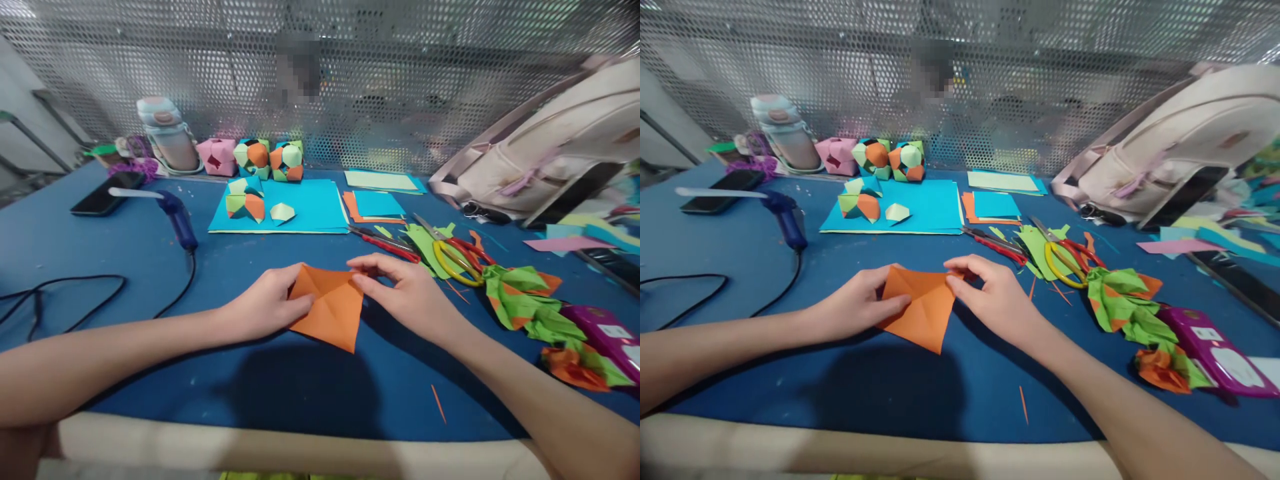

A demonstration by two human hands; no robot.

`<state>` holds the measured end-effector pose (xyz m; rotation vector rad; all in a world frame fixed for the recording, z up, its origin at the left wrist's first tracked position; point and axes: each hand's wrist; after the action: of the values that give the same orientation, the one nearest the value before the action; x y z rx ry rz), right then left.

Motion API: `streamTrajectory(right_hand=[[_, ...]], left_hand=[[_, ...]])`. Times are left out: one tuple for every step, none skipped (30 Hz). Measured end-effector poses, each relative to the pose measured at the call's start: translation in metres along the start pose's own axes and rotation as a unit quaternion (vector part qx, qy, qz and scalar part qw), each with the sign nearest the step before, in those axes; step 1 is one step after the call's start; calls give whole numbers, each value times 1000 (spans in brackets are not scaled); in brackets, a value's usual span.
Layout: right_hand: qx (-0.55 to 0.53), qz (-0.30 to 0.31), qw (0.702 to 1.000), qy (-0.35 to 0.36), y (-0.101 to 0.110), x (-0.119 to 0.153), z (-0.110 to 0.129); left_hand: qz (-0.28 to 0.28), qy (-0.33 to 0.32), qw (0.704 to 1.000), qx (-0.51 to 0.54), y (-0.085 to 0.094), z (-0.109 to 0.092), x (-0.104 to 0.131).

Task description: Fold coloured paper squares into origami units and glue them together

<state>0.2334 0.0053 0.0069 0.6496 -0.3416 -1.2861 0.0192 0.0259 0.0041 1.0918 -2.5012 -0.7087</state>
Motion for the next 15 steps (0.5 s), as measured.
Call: streamTrajectory(right_hand=[[-36,-9,999,-16,-2,0,0],[-70,-11,997,-30,-3,0,-1],[-102,-8,994,-41,-5,0,-1],[-129,-2,990,-49,-6,-1,-2],[-150,6,987,-56,-8,-1,-2],[-166,13,984,-62,-9,-1,-2],[-179,17,981,-67,-10,-1,-2],[-190,19,979,-71,-11,-1,-2],[-197,15,977,-75,-12,-1,-2],[-203,10,976,-77,-13,-1,-2],[-208,3,975,-78,-14,-1,-2],[-212,-4,974,-81,-14,0,-3],[-214,-9,973,-85,-14,0,-3],[-216,-10,972,-91,-15,0,-3],[-218,-9,971,-98,-15,0,-3]], left_hand=[[-5,3,999,32,-1,1,0],[-11,6,998,63,-1,1,0],[-16,10,996,91,-2,2,-1],[-21,15,993,116,-3,2,-1],[-25,20,990,137,-3,1,-2],[-29,24,987,155,-3,0,-2],[-33,27,984,173,-4,-1,-2],[-38,29,980,191,-4,-1,-3],[-43,29,976,211,-4,-2,-3],[-50,30,971,232,-5,-2,-3],[-57,31,965,254,-5,-2,-3],[-65,32,958,276,-6,-1,-3],[-70,34,951,299,-7,0,-4],[-73,33,942,325,-8,1,-4],[-72,30,932,353,-9,2,-4]])
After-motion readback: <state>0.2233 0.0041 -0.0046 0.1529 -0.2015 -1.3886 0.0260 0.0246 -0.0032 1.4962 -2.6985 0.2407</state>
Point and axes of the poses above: each hand's wrist, its own x-axis away from the middle knuckle, its own y-axis out of the back of the hand, z = x × y, and after that the axes turned 6 degrees about z, right-handed
